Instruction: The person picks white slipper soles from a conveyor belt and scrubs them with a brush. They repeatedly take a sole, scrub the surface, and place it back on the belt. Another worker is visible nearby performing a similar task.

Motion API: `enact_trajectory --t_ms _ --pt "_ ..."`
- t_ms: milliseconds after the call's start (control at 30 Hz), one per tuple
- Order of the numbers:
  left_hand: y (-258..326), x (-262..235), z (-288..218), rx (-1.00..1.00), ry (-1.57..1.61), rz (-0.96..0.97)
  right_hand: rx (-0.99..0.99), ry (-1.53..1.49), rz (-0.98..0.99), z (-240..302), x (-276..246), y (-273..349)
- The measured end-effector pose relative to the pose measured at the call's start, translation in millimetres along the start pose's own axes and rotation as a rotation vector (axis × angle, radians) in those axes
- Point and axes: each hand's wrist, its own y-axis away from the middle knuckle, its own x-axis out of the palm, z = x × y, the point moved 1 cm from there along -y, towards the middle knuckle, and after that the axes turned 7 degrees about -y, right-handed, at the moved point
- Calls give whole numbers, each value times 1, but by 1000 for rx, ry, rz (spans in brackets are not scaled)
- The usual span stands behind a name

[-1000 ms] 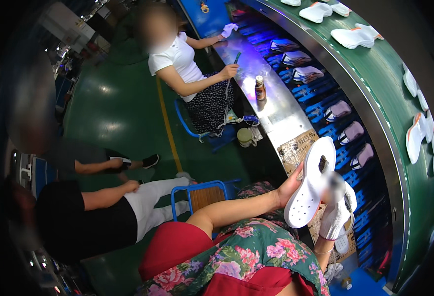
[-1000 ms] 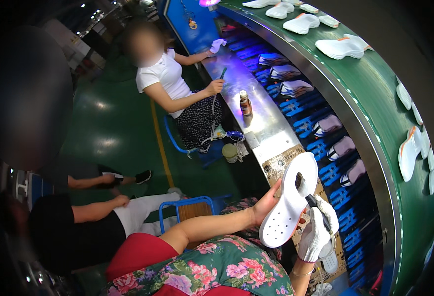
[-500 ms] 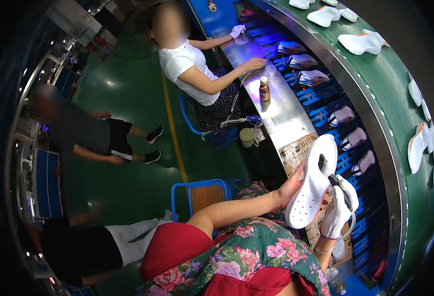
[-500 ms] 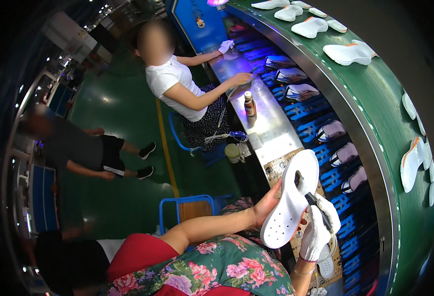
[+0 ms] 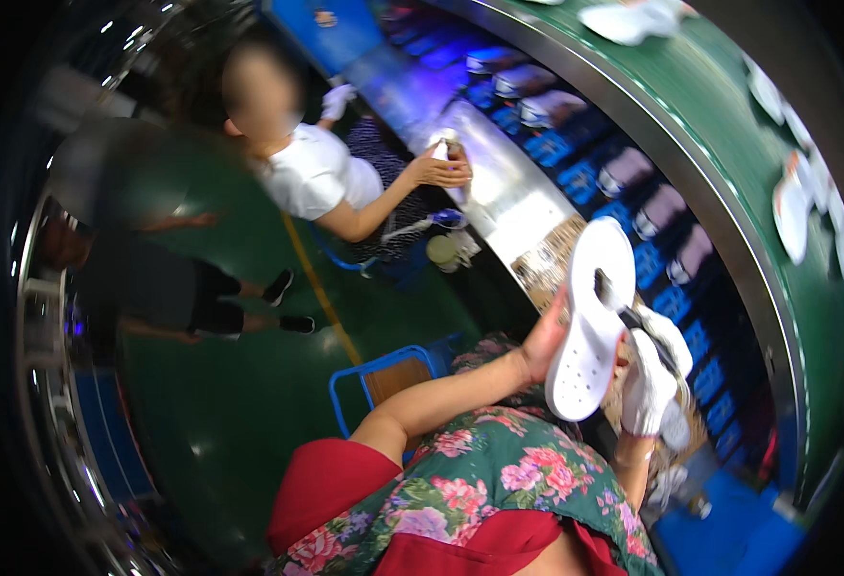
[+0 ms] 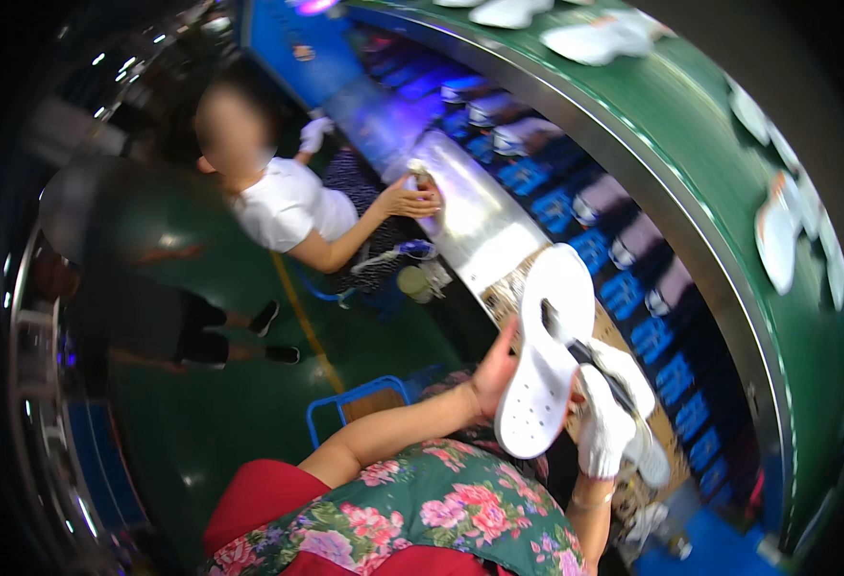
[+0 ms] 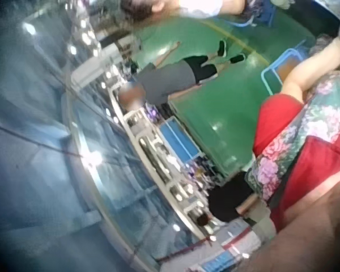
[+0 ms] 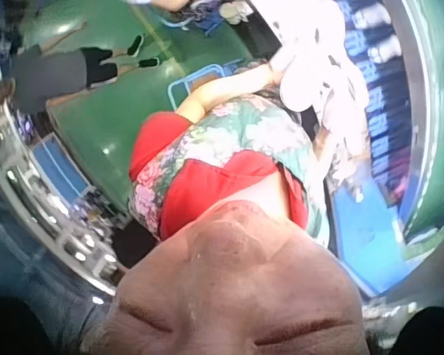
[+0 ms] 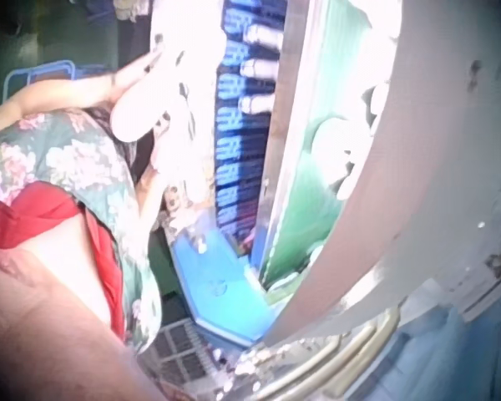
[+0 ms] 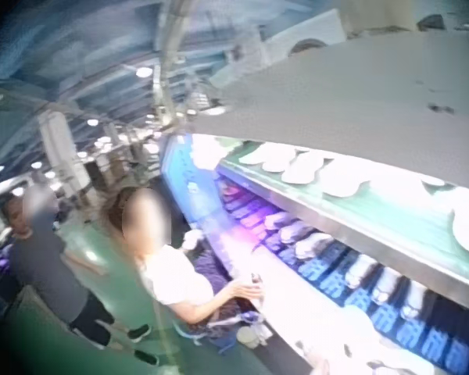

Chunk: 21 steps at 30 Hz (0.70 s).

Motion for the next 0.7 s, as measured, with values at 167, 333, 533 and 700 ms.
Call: enact_trajectory --t_ms 167,333,533,700 --pt "6 15 -7 -38 18 -37 71 218 -35 2 -5 6" --pt "7 32 -6 -52 -165 -116 -237 375 13 15 0 -1" --pt "1 41 2 -4 -333 -138 -517 661 70 21 -4 -8" --pt "-3 41 6 26 -506 -96 -740 881 83 20 -2 -20"
